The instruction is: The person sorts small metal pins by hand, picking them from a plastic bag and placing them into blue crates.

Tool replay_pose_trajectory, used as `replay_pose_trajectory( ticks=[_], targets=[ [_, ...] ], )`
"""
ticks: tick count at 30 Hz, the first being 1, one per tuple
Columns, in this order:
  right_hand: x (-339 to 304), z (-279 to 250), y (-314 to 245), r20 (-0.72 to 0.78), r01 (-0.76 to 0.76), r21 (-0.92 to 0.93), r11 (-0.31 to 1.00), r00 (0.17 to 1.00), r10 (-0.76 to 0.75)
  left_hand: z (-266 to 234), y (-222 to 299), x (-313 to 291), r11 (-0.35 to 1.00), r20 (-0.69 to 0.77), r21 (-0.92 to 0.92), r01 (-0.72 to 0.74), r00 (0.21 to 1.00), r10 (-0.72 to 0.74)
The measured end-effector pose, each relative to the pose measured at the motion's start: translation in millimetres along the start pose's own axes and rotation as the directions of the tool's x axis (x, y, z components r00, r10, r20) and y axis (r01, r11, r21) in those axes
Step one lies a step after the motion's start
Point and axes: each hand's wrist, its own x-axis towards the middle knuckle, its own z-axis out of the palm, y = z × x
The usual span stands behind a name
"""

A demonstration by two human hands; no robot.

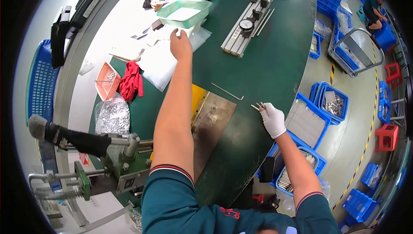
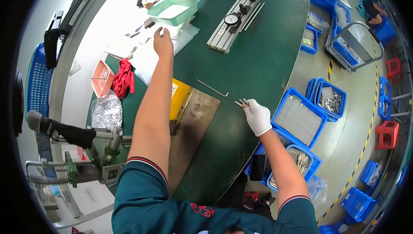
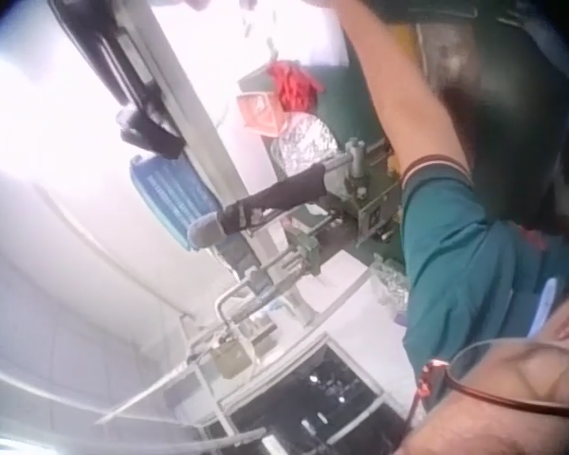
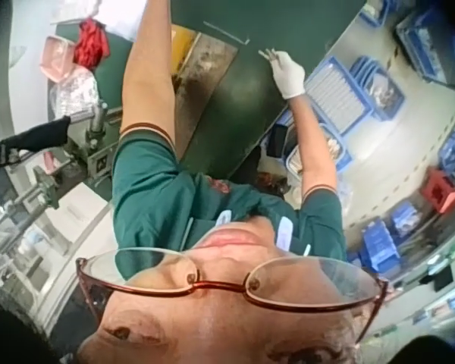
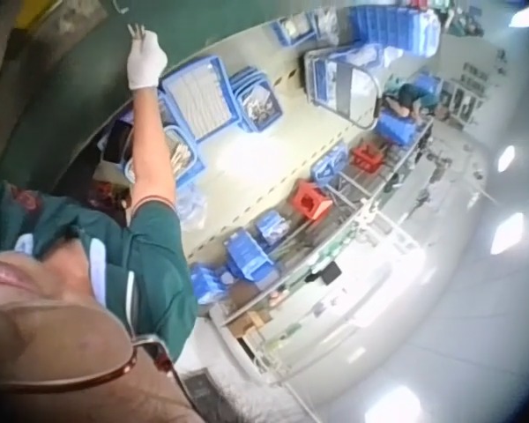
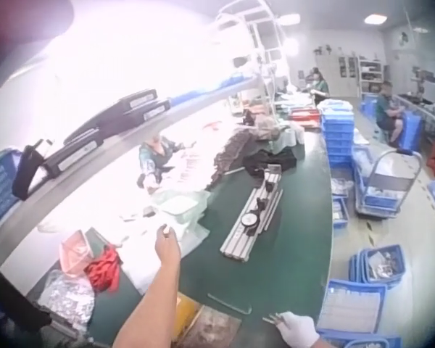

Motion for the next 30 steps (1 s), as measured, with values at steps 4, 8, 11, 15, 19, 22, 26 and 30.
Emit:
replay_pose_trajectory(
  ticks=[4, 8, 11, 15, 19, 22, 26, 30],
  targets=[
    [13.4, 1.1, 4.2, -0.008, 0.101, -0.063, 0.993, 0.995, -0.102, 16.4, -11.9, 54.2, 0.994, 0.05, 0.1, -0.032, 0.998, 0.027],
    [17.0, -0.3, 2.7, -0.033, 0.146, -0.038, 0.989, 0.989, -0.147, 37.8, -17.0, 100.1, 0.993, 0.093, 0.105, -0.061, 0.994, 0.051],
    [18.4, 0.4, 0.2, 0.002, 0.143, -0.014, 0.99, 0.99, -0.143, 47.8, -24.8, 134.5, 0.996, 0.09, 0.075, -0.058, 0.995, 0.051],
    [20.9, -1.8, -1.6, 0.037, 0.136, -0.016, 0.991, 0.99, -0.135, 62.6, -30.0, 163.9, 0.998, 0.101, 0.053, -0.045, 0.994, 0.039],
    [22.9, -1.8, -0.6, 0.072, 0.139, -0.04, 0.99, 0.988, -0.136, 70.0, -33.7, 185.9, 0.996, 0.139, 0.079, -0.048, 0.99, 0.037],
    [22.6, -3.2, -1.5, 0.105, 0.137, -0.076, 0.988, 0.986, -0.129, 77.8, -41.0, 200.0, 0.993, 0.165, 0.09, -0.073, 0.985, 0.057],
    [26.7, -8.5, -7.9, 0.149, 0.119, -0.111, 0.987, 0.984, -0.102, 85.3, -60.2, 226.3, 1.0, 0.226, 0.008, -0.019, 0.974, 0.017],
    [28.1, -8.8, -9.1, 0.183, 0.093, -0.133, 0.987, 0.981, -0.068, 93.4, -76.4, 247.1, 0.967, 0.294, -0.17, 0.192, 0.946, -0.136]
  ],
)
